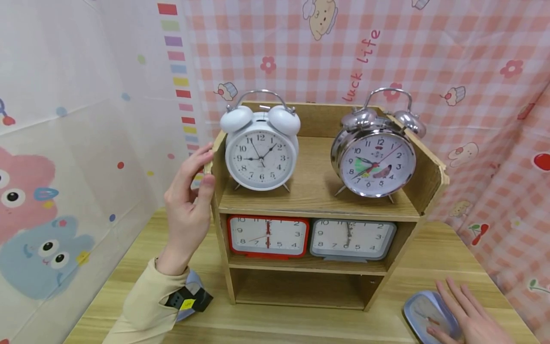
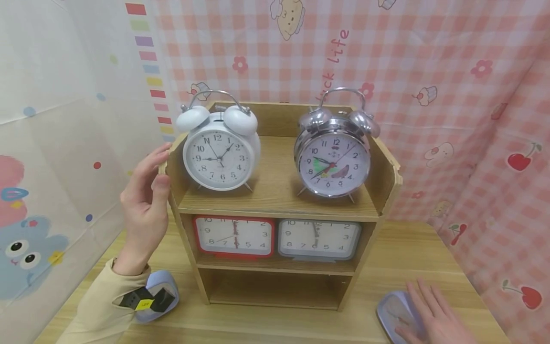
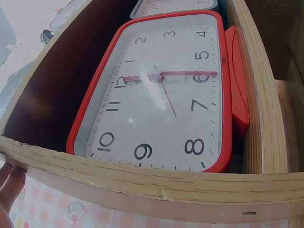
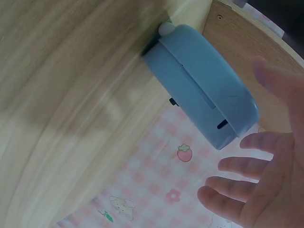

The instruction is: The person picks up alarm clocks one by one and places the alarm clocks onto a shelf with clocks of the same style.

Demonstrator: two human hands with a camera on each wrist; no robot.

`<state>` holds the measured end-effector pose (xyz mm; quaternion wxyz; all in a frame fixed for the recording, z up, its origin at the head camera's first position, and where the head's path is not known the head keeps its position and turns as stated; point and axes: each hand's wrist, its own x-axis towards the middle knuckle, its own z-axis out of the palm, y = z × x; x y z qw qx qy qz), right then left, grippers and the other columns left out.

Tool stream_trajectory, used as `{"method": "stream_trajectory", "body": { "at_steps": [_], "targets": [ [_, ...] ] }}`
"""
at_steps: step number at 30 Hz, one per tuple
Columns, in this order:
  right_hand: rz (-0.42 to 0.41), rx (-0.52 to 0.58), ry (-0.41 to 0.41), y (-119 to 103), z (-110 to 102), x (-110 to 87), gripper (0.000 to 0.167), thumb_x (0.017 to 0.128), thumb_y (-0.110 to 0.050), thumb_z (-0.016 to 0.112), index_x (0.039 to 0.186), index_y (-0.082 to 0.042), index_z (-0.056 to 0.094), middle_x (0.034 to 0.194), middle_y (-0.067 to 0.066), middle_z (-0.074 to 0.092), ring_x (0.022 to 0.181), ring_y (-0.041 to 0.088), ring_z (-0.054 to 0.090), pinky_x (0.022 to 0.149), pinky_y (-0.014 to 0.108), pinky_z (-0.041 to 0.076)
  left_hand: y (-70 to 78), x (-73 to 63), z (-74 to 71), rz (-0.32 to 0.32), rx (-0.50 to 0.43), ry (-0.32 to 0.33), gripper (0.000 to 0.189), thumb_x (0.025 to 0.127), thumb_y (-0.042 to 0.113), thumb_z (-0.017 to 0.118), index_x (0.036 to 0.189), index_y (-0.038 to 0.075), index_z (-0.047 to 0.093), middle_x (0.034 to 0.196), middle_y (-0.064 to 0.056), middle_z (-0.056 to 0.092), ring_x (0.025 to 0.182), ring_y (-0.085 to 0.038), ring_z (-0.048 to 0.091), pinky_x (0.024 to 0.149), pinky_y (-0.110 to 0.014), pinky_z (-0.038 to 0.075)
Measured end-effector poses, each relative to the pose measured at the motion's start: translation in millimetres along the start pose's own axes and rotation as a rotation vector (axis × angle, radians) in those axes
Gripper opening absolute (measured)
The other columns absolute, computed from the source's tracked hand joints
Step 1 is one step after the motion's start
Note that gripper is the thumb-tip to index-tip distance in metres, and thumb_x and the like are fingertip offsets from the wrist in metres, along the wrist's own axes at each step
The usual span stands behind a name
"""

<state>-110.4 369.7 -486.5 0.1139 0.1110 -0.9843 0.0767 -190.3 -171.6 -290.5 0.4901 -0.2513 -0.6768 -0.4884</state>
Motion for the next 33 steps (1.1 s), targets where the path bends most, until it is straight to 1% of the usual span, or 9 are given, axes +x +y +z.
{"method": "stream_trajectory", "body": {
  "at_steps": [2, 5, 10, 14, 18, 22, 26, 30, 33],
  "targets": [
    [0.008, -0.001, -0.017, 0.4, -1.1, 0.6, 0.113, 0.081, -0.049, 0.087, 0.164, 0.000, 0.028, 0.153, 0.039, 0.047, 0.137, 0.067, 0.041, 0.094, 0.077, 0.048, 0.1, -0.2, 0.0, -0.002, 0.002, -0.001, 0.062, 0.106, 0.049, 0.054, 0.130, -0.007, 0.064, 0.146, -0.019, 0.065, 0.130, 0.000, 0.063, 0.069, -0.006, 0.054],
    [0.016, -0.013, -0.040, 0.0, -3.3, 2.0, 0.111, 0.080, -0.051, 0.088, 0.160, 0.005, 0.034, 0.149, 0.038, 0.050, 0.127, 0.064, 0.052, 0.091, 0.073, 0.052, 0.0, -0.6, 0.0, -0.004, 0.008, -0.001, 0.060, 0.106, 0.050, 0.054, 0.132, -0.004, 0.064, 0.146, -0.019, 0.065, 0.128, -0.004, 0.065, 0.069, -0.006, 0.054],
    [0.060, -0.019, -0.120, -2.2, -6.6, 5.3, 0.102, 0.083, -0.053, 0.084, 0.151, 0.011, 0.045, 0.145, 0.040, 0.052, 0.119, 0.058, 0.063, 0.084, 0.063, 0.059, 0.5, -0.4, 0.3, -0.003, 0.010, -0.003, 0.056, 0.107, 0.047, 0.054, 0.133, -0.001, 0.065, 0.146, -0.017, 0.066, 0.126, -0.009, 0.066, 0.068, -0.006, 0.054],
    [0.106, -0.013, -0.177, -4.4, -9.7, 6.2, 0.096, 0.085, -0.053, 0.082, 0.148, 0.011, 0.048, 0.142, 0.039, 0.056, 0.111, 0.052, 0.069, 0.080, 0.058, 0.061, -0.3, -0.4, 0.5, -0.003, 0.007, -0.010, 0.058, 0.106, 0.048, 0.054, 0.132, -0.003, 0.064, 0.147, -0.016, 0.066, 0.128, -0.005, 0.065, 0.068, -0.006, 0.054],
    [0.146, -0.022, -0.192, -6.7, -10.2, 4.4, 0.092, 0.085, -0.053, 0.082, 0.145, 0.008, 0.049, 0.134, 0.034, 0.062, 0.101, 0.042, 0.074, 0.073, 0.051, 0.061, -1.5, -1.3, 0.5, -0.005, 0.012, -0.011, 0.059, 0.106, 0.049, 0.054, 0.132, -0.003, 0.064, 0.147, -0.016, 0.065, 0.128, -0.004, 0.065, 0.069, -0.006, 0.054],
    [0.161, -0.034, -0.175, -8.6, -8.9, 3.4, 0.088, 0.084, -0.051, 0.084, 0.142, 0.007, 0.051, 0.124, 0.026, 0.068, 0.093, 0.032, 0.074, 0.068, 0.046, 0.059, -2.3, -1.6, 0.5, -0.006, 0.012, -0.007, 0.056, 0.106, 0.048, 0.054, 0.134, 0.001, 0.066, 0.148, -0.012, 0.066, 0.127, -0.009, 0.066, 0.069, -0.006, 0.055],
    [0.158, -0.041, -0.162, -9.8, -8.2, 3.9, 0.085, 0.083, -0.046, 0.085, 0.140, 0.009, 0.053, 0.119, 0.025, 0.070, 0.089, 0.031, 0.074, 0.067, 0.047, 0.059, -2.2, -1.5, 0.3, -0.005, 0.007, -0.003, 0.055, 0.106, 0.048, 0.055, 0.134, 0.001, 0.066, 0.148, -0.005, 0.066, 0.127, -0.008, 0.066, 0.068, -0.006, 0.054],
    [0.162, -0.034, -0.184, -11.0, -8.1, 5.2, 0.084, 0.085, -0.044, 0.085, 0.140, 0.010, 0.052, 0.118, 0.025, 0.070, 0.087, 0.030, 0.074, 0.067, 0.046, 0.059, -1.5, -1.3, 0.3, -0.006, 0.002, 0.003, 0.056, 0.106, 0.047, 0.055, 0.133, -0.001, 0.065, 0.148, 0.003, 0.066, 0.127, -0.006, 0.065, 0.068, -0.006, 0.054],
    [0.165, -0.016, -0.214, -12.8, -8.2, 5.9, 0.083, 0.087, -0.043, 0.082, 0.143, 0.009, 0.050, 0.119, 0.025, 0.069, 0.086, 0.029, 0.073, 0.066, 0.045, 0.059, -0.8, -1.0, 0.6, -0.007, 0.000, 0.005, 0.056, 0.107, 0.047, 0.055, 0.133, -0.002, 0.065, 0.148, 0.005, 0.066, 0.128, -0.006, 0.065, 0.069, -0.006, 0.054]
  ]
}}
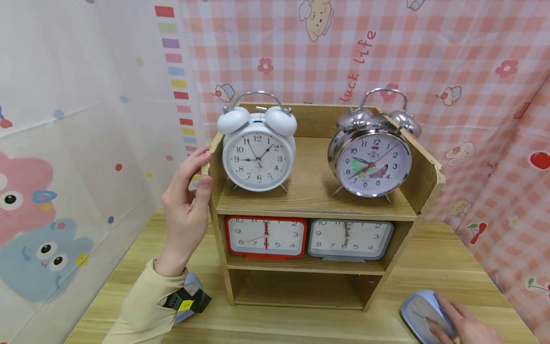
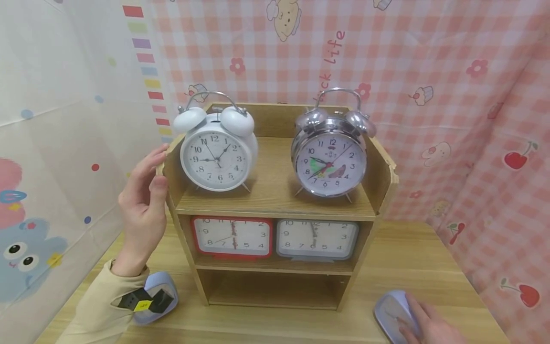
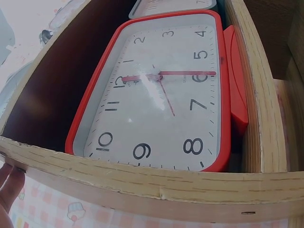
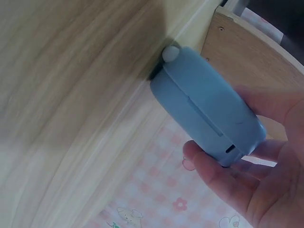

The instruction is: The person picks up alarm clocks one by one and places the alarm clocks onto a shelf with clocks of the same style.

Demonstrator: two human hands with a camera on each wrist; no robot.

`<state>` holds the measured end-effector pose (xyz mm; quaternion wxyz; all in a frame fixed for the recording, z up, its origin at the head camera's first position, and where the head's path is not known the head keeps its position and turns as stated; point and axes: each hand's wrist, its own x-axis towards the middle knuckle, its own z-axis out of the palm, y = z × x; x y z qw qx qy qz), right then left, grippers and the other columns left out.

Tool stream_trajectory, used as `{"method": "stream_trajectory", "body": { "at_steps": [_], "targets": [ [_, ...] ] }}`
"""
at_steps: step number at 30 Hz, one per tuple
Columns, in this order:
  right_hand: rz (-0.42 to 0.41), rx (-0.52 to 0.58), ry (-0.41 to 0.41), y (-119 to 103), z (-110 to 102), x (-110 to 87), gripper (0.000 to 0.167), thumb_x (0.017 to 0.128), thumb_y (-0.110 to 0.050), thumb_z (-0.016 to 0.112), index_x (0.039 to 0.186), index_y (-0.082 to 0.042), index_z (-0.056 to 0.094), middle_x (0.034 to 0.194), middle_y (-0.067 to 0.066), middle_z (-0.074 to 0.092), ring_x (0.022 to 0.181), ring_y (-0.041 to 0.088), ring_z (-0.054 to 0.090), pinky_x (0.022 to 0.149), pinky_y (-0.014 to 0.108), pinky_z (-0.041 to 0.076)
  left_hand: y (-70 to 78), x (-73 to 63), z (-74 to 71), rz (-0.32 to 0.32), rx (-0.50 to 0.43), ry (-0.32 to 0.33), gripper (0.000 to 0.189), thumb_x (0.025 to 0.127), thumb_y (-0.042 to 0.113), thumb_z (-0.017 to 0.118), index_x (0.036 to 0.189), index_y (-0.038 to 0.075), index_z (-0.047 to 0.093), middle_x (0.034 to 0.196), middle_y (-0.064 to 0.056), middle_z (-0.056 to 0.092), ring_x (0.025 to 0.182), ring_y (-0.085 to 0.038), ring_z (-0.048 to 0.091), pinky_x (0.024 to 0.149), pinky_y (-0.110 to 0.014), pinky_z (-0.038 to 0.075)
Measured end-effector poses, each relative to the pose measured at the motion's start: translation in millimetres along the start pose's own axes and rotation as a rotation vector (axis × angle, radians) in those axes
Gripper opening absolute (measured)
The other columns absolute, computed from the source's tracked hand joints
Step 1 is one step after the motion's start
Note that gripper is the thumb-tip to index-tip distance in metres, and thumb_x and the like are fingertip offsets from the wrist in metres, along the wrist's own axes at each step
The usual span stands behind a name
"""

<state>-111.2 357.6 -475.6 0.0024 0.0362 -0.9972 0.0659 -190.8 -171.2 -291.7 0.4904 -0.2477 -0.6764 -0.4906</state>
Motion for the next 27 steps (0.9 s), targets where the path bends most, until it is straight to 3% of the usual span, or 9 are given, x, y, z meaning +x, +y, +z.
{"method": "stream_trajectory", "body": {
  "at_steps": [4, 12, 18, 24, 27],
  "targets": [
    [-0.011, -0.004, 0.028, -5.6, 1.6, -0.8, 0.080, 0.088, -0.043, 0.083, 0.146, 0.003, 0.053, 0.119, 0.017, 0.070, 0.081, 0.020, 0.069, 0.062, 0.037, 0.055, 0.4, 0.2, 0.1, 0.001, 0.000, 0.002, 0.056, 0.106, 0.047, 0.055, 0.133, -0.001, 0.066, 0.148, 0.003, 0.066, 0.127, -0.006, 0.066, 0.070, -0.006, 0.055],
    [-0.076, -0.056, 0.243, -15.4, 9.1, -7.0, 0.074, 0.078, -0.036, 0.092, 0.139, -0.006, 0.064, 0.110, 0.002, 0.073, 0.068, 0.005, 0.061, 0.054, 0.024, 0.044, -0.2, 0.2, 0.0, 0.003, 0.007, -0.002, 0.057, 0.106, 0.049, 0.055, 0.133, 0.000, 0.066, 0.147, 0.000, 0.066, 0.126, -0.007, 0.066, 0.070, -0.006, 0.054],
    [-0.141, -0.065, 0.348, -20.0, 13.9, -11.6, 0.078, 0.070, -0.032, 0.097, 0.140, -0.015, 0.067, 0.108, -0.005, 0.073, 0.068, -0.002, 0.059, 0.054, 0.020, 0.044, -0.4, -0.4, 0.0, 0.002, 0.006, -0.001, 0.057, 0.106, 0.048, 0.055, 0.133, -0.001, 0.066, 0.147, 0.000, 0.066, 0.127, -0.006, 0.066, 0.069, -0.006, 0.054],
    [-0.311, -0.012, 0.503, -25.6, 11.4, -12.9, 0.092, 0.061, -0.032, 0.101, 0.145, -0.027, 0.064, 0.102, -0.006, 0.072, 0.072, -0.012, 0.052, 0.053, 0.017, 0.043, -0.8, 0.0, 0.1, 0.002, -0.004, 0.002, 0.058, 0.106, 0.048, 0.055, 0.132, -0.003, 0.065, 0.148, 0.003, 0.066, 0.127, -0.006, 0.066, 0.070, -0.006, 0.055],
    [-0.413, 0.009, 0.551, -28.3, 6.6, -12.5, 0.083, 0.071, -0.044, 0.096, 0.146, -0.026, 0.064, 0.101, -0.005, 0.072, 0.073, -0.014, 0.051, 0.054, 0.012, 0.043, -1.0, 0.0, 0.0, 0.003, -0.010, 0.003, 0.059, 0.106, 0.048, 0.055, 0.132, -0.004, 0.065, 0.147, 0.007, 0.066, 0.127, -0.005, 0.066, 0.070, -0.006, 0.055]
  ]
}}
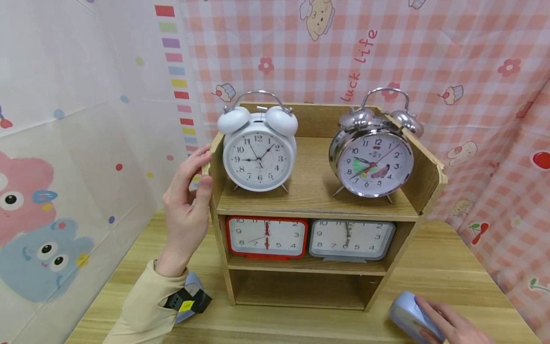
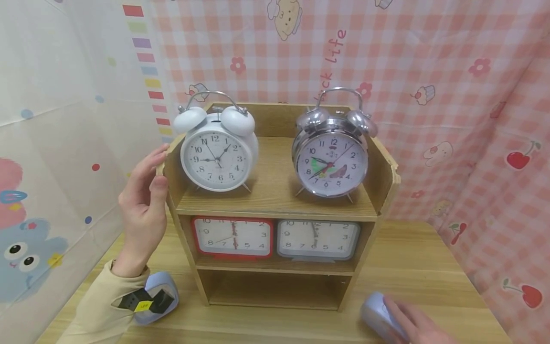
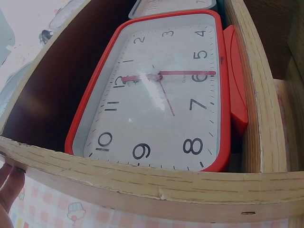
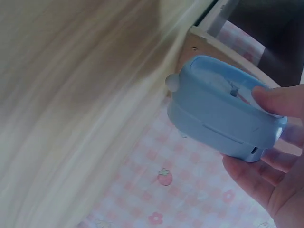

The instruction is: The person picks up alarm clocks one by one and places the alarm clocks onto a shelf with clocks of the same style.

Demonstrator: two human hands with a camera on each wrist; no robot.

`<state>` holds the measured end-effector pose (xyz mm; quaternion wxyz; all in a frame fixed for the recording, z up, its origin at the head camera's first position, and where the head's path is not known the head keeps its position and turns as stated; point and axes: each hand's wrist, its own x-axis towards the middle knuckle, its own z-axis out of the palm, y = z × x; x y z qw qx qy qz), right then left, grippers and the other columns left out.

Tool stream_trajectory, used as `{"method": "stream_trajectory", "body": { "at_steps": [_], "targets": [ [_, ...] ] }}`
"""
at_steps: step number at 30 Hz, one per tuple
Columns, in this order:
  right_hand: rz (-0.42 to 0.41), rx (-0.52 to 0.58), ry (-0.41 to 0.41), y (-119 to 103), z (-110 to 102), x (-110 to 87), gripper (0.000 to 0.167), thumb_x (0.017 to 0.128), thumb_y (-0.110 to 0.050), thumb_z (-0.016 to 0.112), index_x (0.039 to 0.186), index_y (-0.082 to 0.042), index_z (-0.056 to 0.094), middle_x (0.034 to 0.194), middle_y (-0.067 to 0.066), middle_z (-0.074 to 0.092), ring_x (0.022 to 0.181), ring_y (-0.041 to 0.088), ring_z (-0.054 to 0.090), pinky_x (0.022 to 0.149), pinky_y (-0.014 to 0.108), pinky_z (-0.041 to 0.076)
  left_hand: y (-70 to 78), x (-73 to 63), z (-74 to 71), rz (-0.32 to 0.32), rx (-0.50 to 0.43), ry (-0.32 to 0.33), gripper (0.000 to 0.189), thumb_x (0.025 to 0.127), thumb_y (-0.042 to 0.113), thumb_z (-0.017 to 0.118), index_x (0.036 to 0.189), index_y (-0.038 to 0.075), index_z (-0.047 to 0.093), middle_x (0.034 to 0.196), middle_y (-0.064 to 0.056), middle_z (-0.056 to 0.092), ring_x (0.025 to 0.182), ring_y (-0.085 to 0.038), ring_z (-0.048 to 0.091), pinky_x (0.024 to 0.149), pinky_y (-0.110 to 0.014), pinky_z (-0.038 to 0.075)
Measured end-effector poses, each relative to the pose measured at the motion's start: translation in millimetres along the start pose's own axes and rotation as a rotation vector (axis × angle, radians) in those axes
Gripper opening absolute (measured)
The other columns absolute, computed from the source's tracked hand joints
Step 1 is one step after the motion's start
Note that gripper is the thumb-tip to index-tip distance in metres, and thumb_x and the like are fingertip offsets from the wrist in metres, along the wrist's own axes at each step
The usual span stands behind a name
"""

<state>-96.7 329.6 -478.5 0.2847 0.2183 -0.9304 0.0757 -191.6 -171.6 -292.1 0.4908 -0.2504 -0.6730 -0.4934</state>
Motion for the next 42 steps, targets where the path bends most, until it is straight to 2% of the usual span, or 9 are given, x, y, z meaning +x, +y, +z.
{"method": "stream_trajectory", "body": {
  "at_steps": [5, 6, 9, 11, 17, 22, 28, 34, 42],
  "targets": [
    [-0.126, 0.076, 0.066, -5.2, -5.3, 7.1, 0.065, 0.093, -0.065, 0.067, 0.141, -0.020, 0.067, 0.100, -0.004, 0.070, 0.077, -0.014, 0.053, 0.058, 0.003, 0.040, -0.1, -0.6, -0.2, 0.001, 0.006, -0.003, 0.056, 0.106, 0.047, 0.055, 0.133, -0.001, 0.066, 0.148, 0.006, 0.066, 0.127, -0.007, 0.066, 0.069, -0.006, 0.054],
    [-0.140, 0.087, 0.072, -6.9, -6.2, 8.4, 0.065, 0.095, -0.066, 0.063, 0.141, -0.019, 0.068, 0.101, -0.004, 0.070, 0.077, -0.014, 0.054, 0.059, 0.002, 0.039, 0.1, -0.6, -0.2, 0.001, 0.007, -0.004, 0.055, 0.106, 0.046, 0.055, 0.133, -0.001, 0.066, 0.148, 0.005, 0.066, 0.127, -0.007, 0.066, 0.069, -0.006, 0.054],
    [-0.165, 0.108, 0.075, -13.4, -9.3, 12.0, 0.064, 0.093, -0.062, 0.069, 0.139, -0.019, 0.069, 0.102, -0.005, 0.071, 0.079, -0.013, 0.056, 0.061, 0.000, 0.040, 0.0, -0.8, -0.3, 0.000, 0.011, -0.007, 0.055, 0.106, 0.046, 0.055, 0.134, 0.000, 0.066, 0.148, 0.002, 0.066, 0.127, -0.008, 0.066, 0.069, -0.006, 0.054],
    [-0.169, 0.107, 0.077, -19.2, -11.8, 15.1, 0.062, 0.093, -0.062, 0.068, 0.138, -0.019, 0.069, 0.103, -0.007, 0.071, 0.079, -0.012, 0.057, 0.062, 0.000, 0.041, 0.0, -0.9, -0.4, -0.001, 0.011, -0.008, 0.055, 0.106, 0.046, 0.055, 0.134, 0.000, 0.065, 0.148, 0.002, 0.066, 0.127, -0.008, 0.066, 0.070, -0.006, 0.055],
    [-0.170, 0.109, 0.132, -37.8, -15.6, 24.6, 0.065, 0.103, -0.066, 0.042, 0.131, -0.018, 0.074, 0.104, -0.006, 0.073, 0.077, -0.006, 0.062, 0.063, 0.002, 0.045, 0.6, -0.8, -0.2, -0.001, 0.005, -0.007, 0.053, 0.107, 0.045, 0.055, 0.134, 0.001, 0.065, 0.148, 0.004, 0.065, 0.127, -0.009, 0.066, 0.070, -0.006, 0.055],
    [-0.140, 0.099, 0.111, -50.1, -17.2, 28.7, 0.062, 0.101, -0.069, 0.046, 0.133, -0.023, 0.073, 0.109, -0.010, 0.073, 0.079, -0.006, 0.063, 0.065, 0.002, 0.046, 0.2, -0.7, 0.2, 0.002, 0.004, -0.001, 0.055, 0.106, 0.047, 0.055, 0.134, 0.001, 0.066, 0.148, 0.004, 0.066, 0.125, -0.009, 0.067, 0.069, -0.006, 0.055],
    [-0.160, 0.095, 0.145, -63.6, -13.5, 36.3, 0.065, 0.104, -0.067, 0.037, 0.133, -0.022, 0.074, 0.109, -0.008, 0.074, 0.080, 0.001, 0.066, 0.067, 0.004, 0.049, 1.1, -0.4, 0.0, 0.002, -0.002, 0.002, 0.056, 0.107, 0.046, 0.055, 0.133, -0.002, 0.065, 0.148, 0.005, 0.066, 0.125, -0.008, 0.067, 0.071, -0.007, 0.055],
    [-0.156, 0.118, 0.138, -76.9, -10.9, 41.7, 0.062, 0.103, -0.067, 0.040, 0.135, -0.025, 0.072, 0.113, -0.011, 0.073, 0.085, 0.001, 0.066, 0.071, 0.003, 0.050, 1.9, -0.5, -0.4, -0.003, -0.001, -0.002, 0.056, 0.107, 0.045, 0.055, 0.133, -0.003, 0.064, 0.148, 0.006, 0.066, 0.126, -0.007, 0.066, 0.072, -0.007, 0.056],
    [-0.231, 0.131, 0.155, -92.8, -4.7, 49.9, 0.057, 0.108, -0.060, 0.039, 0.136, -0.023, 0.072, 0.115, -0.007, 0.074, 0.086, 0.006, 0.071, 0.071, 0.009, 0.054, 1.9, -0.3, -0.6, -0.001, 0.003, -0.003, 0.057, 0.107, 0.046, 0.055, 0.133, -0.003, 0.064, 0.148, 0.003, 0.066, 0.127, -0.007, 0.066, 0.070, -0.006, 0.055]
  ]
}}
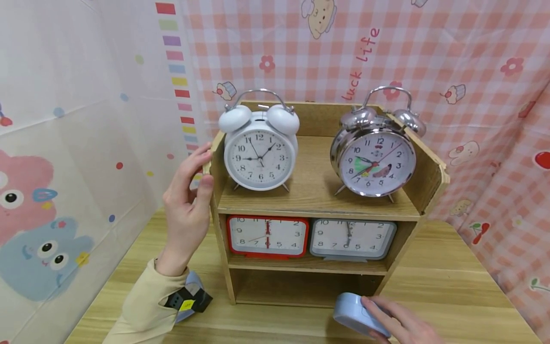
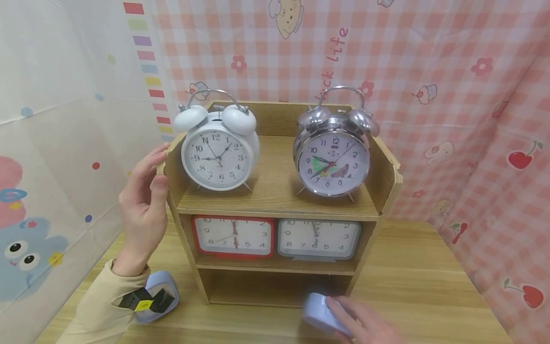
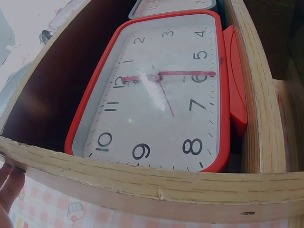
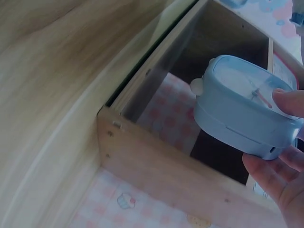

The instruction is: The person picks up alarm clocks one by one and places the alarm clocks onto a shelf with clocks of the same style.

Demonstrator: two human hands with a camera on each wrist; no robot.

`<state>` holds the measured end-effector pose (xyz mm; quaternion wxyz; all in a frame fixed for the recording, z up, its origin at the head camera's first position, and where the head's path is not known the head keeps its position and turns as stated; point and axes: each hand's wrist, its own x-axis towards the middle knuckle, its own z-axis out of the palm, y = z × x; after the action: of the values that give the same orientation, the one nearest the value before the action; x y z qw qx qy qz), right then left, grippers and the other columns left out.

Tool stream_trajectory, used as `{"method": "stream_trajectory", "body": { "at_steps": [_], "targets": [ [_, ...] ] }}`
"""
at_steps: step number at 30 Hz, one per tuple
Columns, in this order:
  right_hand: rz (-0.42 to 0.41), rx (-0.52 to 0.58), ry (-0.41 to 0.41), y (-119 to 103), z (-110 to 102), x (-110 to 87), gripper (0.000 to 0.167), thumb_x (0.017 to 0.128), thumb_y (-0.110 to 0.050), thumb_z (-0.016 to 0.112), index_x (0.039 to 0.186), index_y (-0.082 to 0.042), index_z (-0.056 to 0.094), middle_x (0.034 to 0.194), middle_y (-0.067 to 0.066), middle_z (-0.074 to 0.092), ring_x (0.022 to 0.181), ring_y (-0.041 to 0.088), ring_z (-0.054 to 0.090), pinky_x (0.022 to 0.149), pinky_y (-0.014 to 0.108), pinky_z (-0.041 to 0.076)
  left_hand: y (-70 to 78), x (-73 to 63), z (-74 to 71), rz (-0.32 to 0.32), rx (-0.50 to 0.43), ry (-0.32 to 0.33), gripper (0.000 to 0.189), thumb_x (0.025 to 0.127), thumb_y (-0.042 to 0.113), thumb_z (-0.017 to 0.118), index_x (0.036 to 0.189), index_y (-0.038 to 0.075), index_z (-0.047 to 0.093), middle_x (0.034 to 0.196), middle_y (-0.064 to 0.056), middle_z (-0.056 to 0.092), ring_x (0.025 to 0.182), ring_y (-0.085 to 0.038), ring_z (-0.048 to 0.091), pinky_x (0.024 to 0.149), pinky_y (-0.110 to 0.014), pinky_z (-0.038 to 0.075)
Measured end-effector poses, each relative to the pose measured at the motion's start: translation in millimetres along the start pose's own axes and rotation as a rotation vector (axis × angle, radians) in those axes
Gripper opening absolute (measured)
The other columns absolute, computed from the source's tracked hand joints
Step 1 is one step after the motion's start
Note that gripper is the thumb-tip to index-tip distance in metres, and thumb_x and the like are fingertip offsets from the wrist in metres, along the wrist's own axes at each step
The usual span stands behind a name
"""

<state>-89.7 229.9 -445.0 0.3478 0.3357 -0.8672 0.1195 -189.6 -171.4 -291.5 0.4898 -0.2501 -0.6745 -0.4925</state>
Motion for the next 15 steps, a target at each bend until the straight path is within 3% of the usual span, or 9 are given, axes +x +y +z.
{"method": "stream_trajectory", "body": {
  "at_steps": [15],
  "targets": [
    [-0.245, 0.085, 0.020, -15.1, 30.8, 23.5, 0.051, 0.112, -0.046, 0.040, 0.138, -0.013, 0.069, 0.121, 0.001, 0.072, 0.091, 0.011, 0.071, 0.069, 0.015, 0.057, -0.4, 0.2, -1.1, 0.000, 0.015, -0.013, 0.058, 0.106, 0.047, 0.055, 0.133, -0.004, 0.064, 0.148, -0.012, 0.065, 0.129, -0.005, 0.065, 0.070, -0.006, 0.055]
  ]
}}
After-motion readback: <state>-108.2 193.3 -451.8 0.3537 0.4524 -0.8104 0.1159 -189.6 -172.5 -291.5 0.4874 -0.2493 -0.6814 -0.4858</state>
